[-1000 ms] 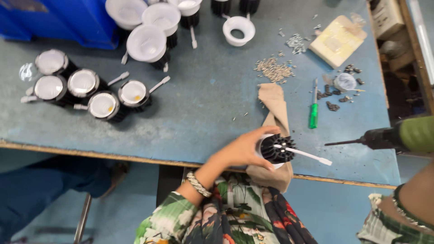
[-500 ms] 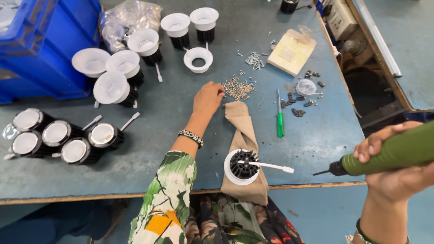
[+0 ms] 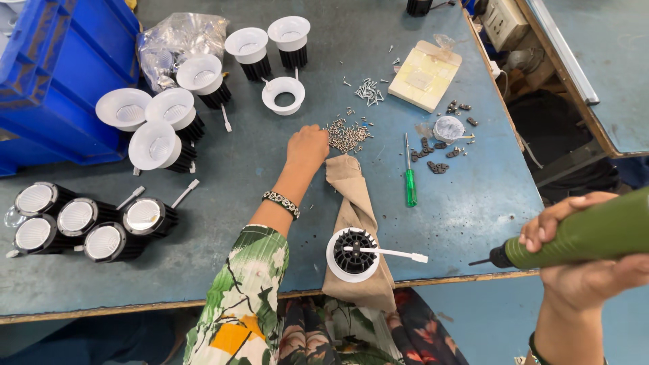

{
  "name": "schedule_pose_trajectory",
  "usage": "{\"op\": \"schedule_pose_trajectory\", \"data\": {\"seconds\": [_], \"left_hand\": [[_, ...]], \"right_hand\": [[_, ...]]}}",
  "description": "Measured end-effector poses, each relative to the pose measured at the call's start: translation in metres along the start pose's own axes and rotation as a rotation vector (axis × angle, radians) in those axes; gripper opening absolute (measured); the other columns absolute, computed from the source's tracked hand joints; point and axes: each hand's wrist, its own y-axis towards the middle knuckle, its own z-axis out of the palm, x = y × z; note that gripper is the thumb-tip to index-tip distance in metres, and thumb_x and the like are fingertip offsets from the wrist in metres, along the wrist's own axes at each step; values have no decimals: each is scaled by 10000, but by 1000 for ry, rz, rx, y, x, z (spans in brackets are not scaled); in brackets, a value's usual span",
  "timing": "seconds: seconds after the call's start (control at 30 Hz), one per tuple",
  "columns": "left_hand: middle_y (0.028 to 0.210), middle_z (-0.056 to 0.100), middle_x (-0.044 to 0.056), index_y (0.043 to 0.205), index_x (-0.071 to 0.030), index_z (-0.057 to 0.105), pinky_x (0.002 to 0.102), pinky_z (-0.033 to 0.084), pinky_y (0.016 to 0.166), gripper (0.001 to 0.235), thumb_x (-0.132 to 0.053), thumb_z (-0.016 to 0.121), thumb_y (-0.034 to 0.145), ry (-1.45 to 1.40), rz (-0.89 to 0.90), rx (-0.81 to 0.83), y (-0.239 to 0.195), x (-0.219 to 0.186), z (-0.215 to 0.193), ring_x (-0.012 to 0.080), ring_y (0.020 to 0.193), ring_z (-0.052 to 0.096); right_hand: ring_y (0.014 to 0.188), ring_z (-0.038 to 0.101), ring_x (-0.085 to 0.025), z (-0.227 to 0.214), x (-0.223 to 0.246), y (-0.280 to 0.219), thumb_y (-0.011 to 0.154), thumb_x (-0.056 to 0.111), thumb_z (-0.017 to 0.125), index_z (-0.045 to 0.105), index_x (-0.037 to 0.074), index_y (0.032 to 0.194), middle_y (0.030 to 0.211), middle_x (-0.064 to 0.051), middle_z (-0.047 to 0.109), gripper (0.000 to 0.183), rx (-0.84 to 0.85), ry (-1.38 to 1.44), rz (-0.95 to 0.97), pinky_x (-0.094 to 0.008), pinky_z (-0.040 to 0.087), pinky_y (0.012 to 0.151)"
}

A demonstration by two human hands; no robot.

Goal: The person assembles LED light fixtures by inserting black finned heat sinks into white plastic housings and securing them with screws using a green cordless screwdriver. The person repeatedly picks up components, aligns them, and fastens screws while working at a blue workbench.

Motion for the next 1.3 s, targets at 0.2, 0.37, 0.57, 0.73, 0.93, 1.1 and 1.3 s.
{"op": "schedule_pose_trajectory", "data": {"seconds": [0.2, 0.37, 0.57, 0.73, 0.93, 1.1, 1.3], "left_hand": [[887, 677, 11, 1029, -83, 695, 329, 536, 718, 186, -192, 743, 885, -1028, -179, -39, -23, -27, -41, 159, 821, 639], [888, 653, -24, 1120, -62, 749, 240, 542, 708, 229, -216, 746, 951, -1727, -329, 323, -73, -71, -53, 72, 804, 619], [994, 737, 67, 1116, 6, 722, 245, 597, 751, 201, -101, 717, 946, -2132, -432, 517, -100, -85, -51, 118, 855, 710], [1007, 758, 85, 1127, 18, 729, 262, 622, 778, 223, -94, 718, 935, -2017, -402, 530, -109, -88, -55, 127, 856, 737], [985, 757, 76, 1119, -4, 737, 252, 610, 746, 240, -159, 737, 936, -1960, -352, 527, -113, -93, -60, 112, 837, 728], [982, 765, 58, 1113, -21, 743, 238, 587, 736, 246, -188, 745, 932, -1889, -295, 522, -115, -95, -61, 109, 827, 726], [1023, 778, 75, 1157, 1, 734, 263, 559, 775, 254, -163, 717, 963, -1859, -160, 492, -119, -95, -75, 140, 902, 732]], "right_hand": [[589, 483, -233, 24, 11, 11, 929, 845, 392, 448, 54, 1184, 721, -137, 488, 833, -33, 205, -164, -368, 434, 554], [486, 521, -202, 62, 24, 55, 897, 847, 349, 474, 87, 1162, 700, -105, 513, 814, 2, 389, -377, -352, 447, 453], [513, 497, -229, 119, 51, 62, 880, 918, 357, 458, 90, 1283, 730, -123, 506, 927, 89, 375, -427, -375, 451, 493], [524, 472, -264, 136, 60, 54, 904, 915, 364, 422, 61, 1237, 754, -158, 499, 918, 87, 413, -374, -397, 440, 510], [523, 473, -264, 134, 60, 53, 886, 907, 364, 434, 55, 1227, 754, -155, 500, 920, 105, 423, -366, -397, 436, 510], [528, 481, -265, 133, 62, 49, 871, 885, 366, 450, 50, 1202, 748, -156, 509, 902, 108, 424, -345, -394, 438, 517], [494, 493, -255, 135, 64, 49, 868, 889, 369, 448, 64, 1197, 747, -156, 507, 892, 116, 396, -346, -395, 449, 519]]}}
